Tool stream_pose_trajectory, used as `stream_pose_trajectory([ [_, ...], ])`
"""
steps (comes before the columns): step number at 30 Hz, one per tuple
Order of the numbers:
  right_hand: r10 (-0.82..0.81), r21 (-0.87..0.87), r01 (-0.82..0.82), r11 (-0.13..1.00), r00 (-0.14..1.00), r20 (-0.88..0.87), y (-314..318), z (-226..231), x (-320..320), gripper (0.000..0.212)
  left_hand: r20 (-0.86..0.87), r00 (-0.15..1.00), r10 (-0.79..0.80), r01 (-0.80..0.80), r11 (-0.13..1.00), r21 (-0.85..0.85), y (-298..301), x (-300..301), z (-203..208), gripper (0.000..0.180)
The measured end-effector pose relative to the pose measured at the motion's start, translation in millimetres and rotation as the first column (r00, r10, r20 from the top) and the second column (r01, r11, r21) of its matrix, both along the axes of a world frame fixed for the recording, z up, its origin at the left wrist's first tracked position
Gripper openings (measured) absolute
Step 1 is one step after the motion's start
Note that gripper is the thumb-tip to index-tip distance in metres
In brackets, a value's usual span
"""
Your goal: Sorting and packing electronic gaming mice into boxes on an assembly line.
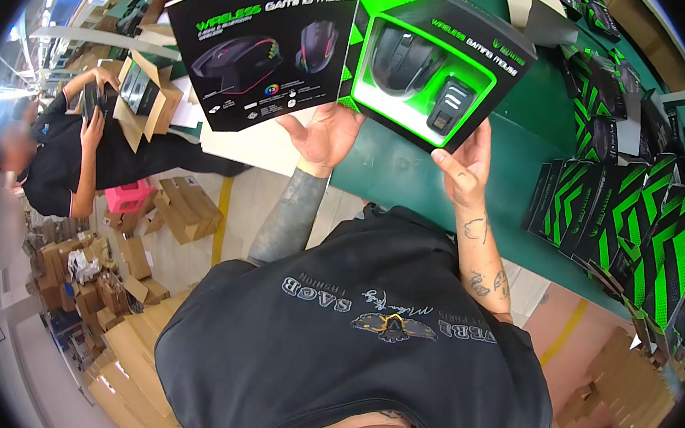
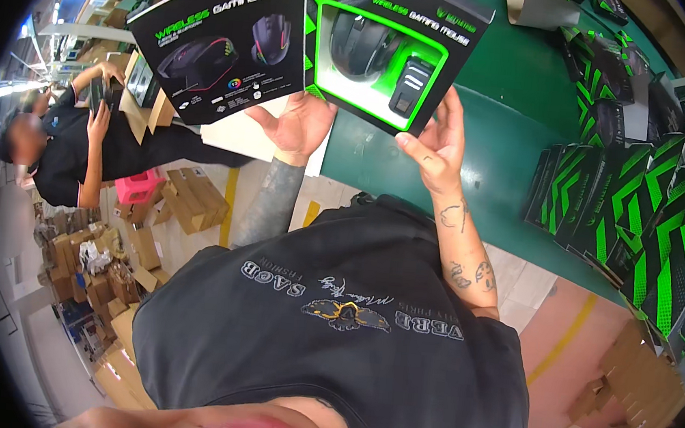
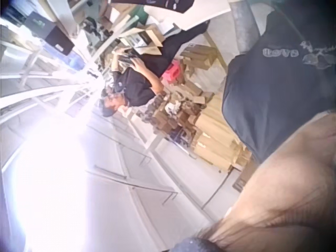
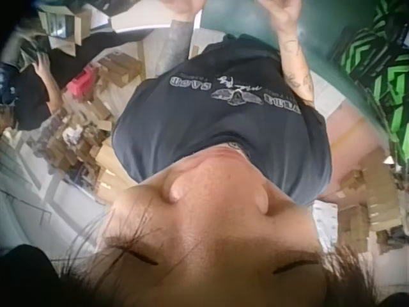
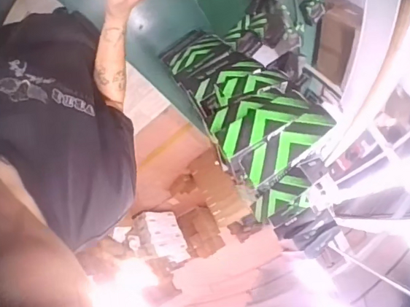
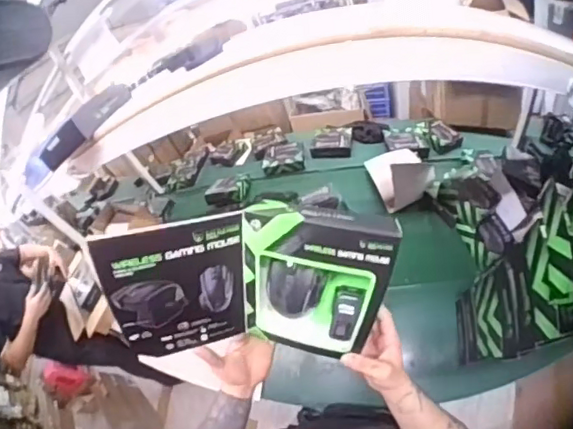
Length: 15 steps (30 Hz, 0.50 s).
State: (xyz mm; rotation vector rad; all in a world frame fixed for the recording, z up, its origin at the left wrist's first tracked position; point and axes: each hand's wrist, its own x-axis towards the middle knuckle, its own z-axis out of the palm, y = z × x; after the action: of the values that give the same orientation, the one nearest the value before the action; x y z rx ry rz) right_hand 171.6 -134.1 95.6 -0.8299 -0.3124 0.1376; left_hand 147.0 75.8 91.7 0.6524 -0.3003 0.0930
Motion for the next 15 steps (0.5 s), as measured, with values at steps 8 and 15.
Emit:
stream_pose_trajectory([
  [8, 0.193, -0.140, -0.224, 0.964, 0.960, -0.204, -21, -37, -7, 0.085, -0.516, 0.856, 0.030, 0.244, 0.857, 0.454, 13, -3, -1, 0.066],
  [15, 0.063, -0.426, -0.190, 0.885, 0.953, -0.295, -44, -44, 25, 0.064, -0.527, 0.832, 0.174, 0.028, 0.935, 0.352, 22, 62, -24, 0.039],
])
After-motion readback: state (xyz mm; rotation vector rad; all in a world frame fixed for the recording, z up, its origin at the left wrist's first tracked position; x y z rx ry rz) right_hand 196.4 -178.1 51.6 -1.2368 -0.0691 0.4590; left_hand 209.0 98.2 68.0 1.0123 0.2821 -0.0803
